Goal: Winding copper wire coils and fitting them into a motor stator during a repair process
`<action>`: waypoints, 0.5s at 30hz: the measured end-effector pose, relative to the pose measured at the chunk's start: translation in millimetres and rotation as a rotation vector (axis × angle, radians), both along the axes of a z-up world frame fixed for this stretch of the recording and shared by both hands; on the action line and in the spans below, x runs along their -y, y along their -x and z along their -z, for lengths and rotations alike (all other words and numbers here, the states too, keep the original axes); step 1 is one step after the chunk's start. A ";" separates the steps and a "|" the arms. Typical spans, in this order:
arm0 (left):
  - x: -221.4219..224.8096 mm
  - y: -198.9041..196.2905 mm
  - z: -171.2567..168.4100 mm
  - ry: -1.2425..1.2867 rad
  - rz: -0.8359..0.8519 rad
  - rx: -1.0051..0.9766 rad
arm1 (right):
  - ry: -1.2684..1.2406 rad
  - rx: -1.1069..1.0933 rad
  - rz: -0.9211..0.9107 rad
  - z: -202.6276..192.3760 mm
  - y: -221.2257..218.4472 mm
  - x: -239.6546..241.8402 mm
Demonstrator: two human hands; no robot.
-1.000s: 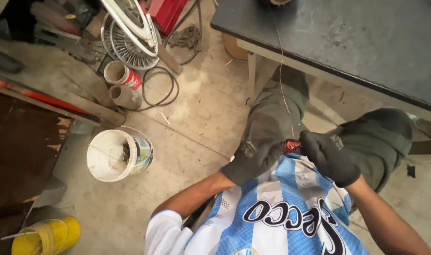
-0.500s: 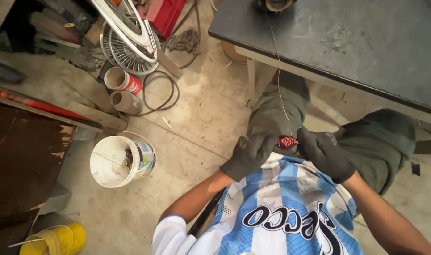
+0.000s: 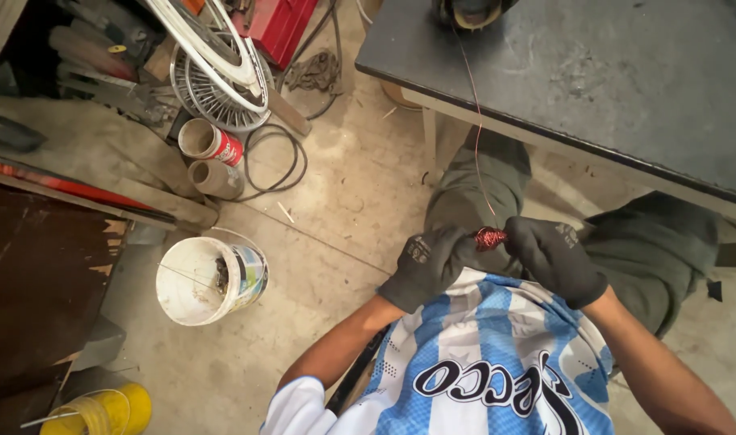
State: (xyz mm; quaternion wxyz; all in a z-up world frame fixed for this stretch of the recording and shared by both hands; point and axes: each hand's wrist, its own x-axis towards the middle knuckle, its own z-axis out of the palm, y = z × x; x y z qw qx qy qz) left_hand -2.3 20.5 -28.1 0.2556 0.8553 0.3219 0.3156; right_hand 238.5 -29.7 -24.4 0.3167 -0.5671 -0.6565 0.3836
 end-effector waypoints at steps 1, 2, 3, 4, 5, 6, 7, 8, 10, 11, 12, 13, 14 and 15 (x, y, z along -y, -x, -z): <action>0.7 1.2 1.2 0.038 -0.019 0.020 | -0.010 0.123 -0.005 -2.5 1.3 0.1; 2.8 3.3 2.7 0.078 -0.037 0.038 | -0.018 0.244 -0.009 -4.4 3.7 1.9; 0.1 2.4 23.7 0.081 -0.037 0.036 | -0.015 0.242 -0.010 -12.7 6.0 -1.7; -0.2 1.7 44.7 -0.048 -0.057 0.045 | -0.065 0.315 -0.005 -21.0 8.3 -3.4; 0.2 1.2 65.4 -0.178 -0.077 0.052 | -0.115 0.388 0.000 -29.7 10.7 -4.8; 2.2 3.4 59.5 -0.181 -0.082 0.053 | -0.120 0.389 -0.005 -25.0 8.6 -3.4; 4.5 5.4 53.0 -0.349 -0.119 -0.080 | -0.164 0.449 -0.056 -20.8 6.3 -1.8; 6.5 5.2 46.6 -0.515 -0.147 -0.210 | -0.206 0.513 -0.097 -17.4 2.4 1.9; 7.2 6.4 41.0 -0.527 -0.145 -0.212 | -0.212 0.532 -0.098 -24.1 2.6 -1.1; 8.2 6.5 38.7 -0.535 -0.146 -0.218 | -0.215 0.546 -0.105 -27.0 2.3 -1.5; 6.5 6.7 37.5 -0.539 -0.138 -0.213 | -0.215 0.550 -0.095 -19.6 -1.1 -0.5; 4.6 7.1 36.0 -0.557 -0.144 -0.226 | -0.213 0.538 -0.112 -12.5 -4.4 0.5; 3.0 7.9 34.6 -0.576 -0.155 -0.239 | -0.212 0.527 -0.135 -5.4 -7.6 0.2; -0.5 5.9 34.7 -0.579 -0.153 -0.236 | -0.215 0.530 -0.131 -2.0 -9.5 -4.3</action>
